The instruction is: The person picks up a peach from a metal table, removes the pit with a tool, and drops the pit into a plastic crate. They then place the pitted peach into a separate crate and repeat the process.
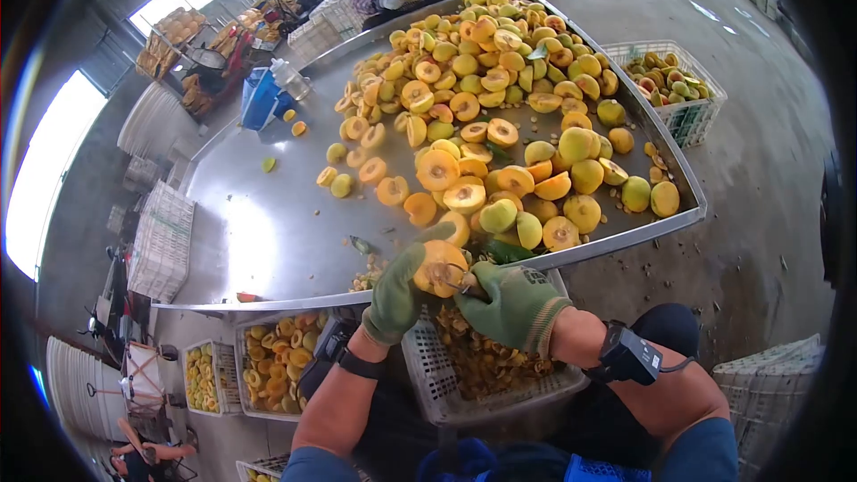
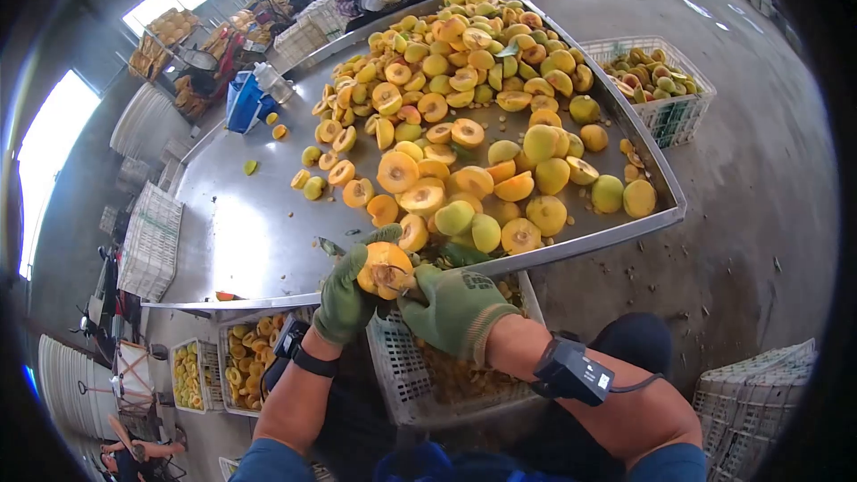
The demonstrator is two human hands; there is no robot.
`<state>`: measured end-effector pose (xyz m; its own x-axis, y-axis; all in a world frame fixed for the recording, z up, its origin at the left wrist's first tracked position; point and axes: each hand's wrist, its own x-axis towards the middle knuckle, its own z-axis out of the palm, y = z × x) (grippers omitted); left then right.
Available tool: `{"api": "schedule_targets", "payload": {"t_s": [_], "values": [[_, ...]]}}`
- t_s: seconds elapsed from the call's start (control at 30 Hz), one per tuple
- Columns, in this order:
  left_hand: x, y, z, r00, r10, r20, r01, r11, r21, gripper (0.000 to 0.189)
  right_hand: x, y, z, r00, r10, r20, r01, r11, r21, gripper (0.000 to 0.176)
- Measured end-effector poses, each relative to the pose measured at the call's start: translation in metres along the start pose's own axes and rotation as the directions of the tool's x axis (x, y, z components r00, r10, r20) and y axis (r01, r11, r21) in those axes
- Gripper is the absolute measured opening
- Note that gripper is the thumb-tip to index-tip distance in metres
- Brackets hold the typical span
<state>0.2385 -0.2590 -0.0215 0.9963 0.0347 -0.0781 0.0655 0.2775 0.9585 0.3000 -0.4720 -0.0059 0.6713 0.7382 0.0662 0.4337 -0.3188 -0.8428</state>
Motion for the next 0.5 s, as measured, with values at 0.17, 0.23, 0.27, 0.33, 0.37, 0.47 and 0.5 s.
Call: {"api": "schedule_targets", "payload": {"t_s": [0.17,0.23,0.27,0.33,0.37,0.47,0.5], "values": [[0.0,-0.01,0.001,1.0,0.009,-0.026,-0.01,1.0,-0.027,0.059,-0.003,-0.005,0.004,0.998,0.054,-0.01,-0.054,0.997,-0.047,0.03],[-0.003,-0.009,0.003,0.999,0.025,-0.02,-0.024,0.999,0.035,0.059,-0.004,-0.003,0.008,0.998,0.057,-0.025,-0.058,0.997,-0.059,0.029],[-0.006,-0.009,0.004,0.999,0.033,-0.018,-0.031,0.997,0.065,0.059,-0.003,-0.004,0.01,0.998,0.067,-0.02,-0.068,0.995,-0.074,0.029],[-0.008,-0.007,0.005,0.999,0.044,-0.005,-0.044,0.995,0.093,0.059,-0.004,-0.006,0.011,0.997,0.079,0.01,-0.078,0.994,-0.083,0.03],[-0.01,-0.007,0.006,0.999,0.05,0.001,-0.05,0.993,0.107,0.059,-0.004,-0.009,0.01,0.996,0.08,0.033,-0.078,0.994,-0.076,0.03],[-0.017,-0.006,0.006,0.993,0.118,0.028,-0.121,0.946,0.3,0.055,-0.006,-0.005,0.017,0.993,0.089,0.077,-0.087,0.996,-0.019,0.031],[-0.018,-0.004,0.01,0.994,0.107,0.003,-0.103,0.944,0.314,0.052,-0.007,-0.004,0.018,0.992,0.093,0.085,-0.094,0.996,0.006,0.032]]}}
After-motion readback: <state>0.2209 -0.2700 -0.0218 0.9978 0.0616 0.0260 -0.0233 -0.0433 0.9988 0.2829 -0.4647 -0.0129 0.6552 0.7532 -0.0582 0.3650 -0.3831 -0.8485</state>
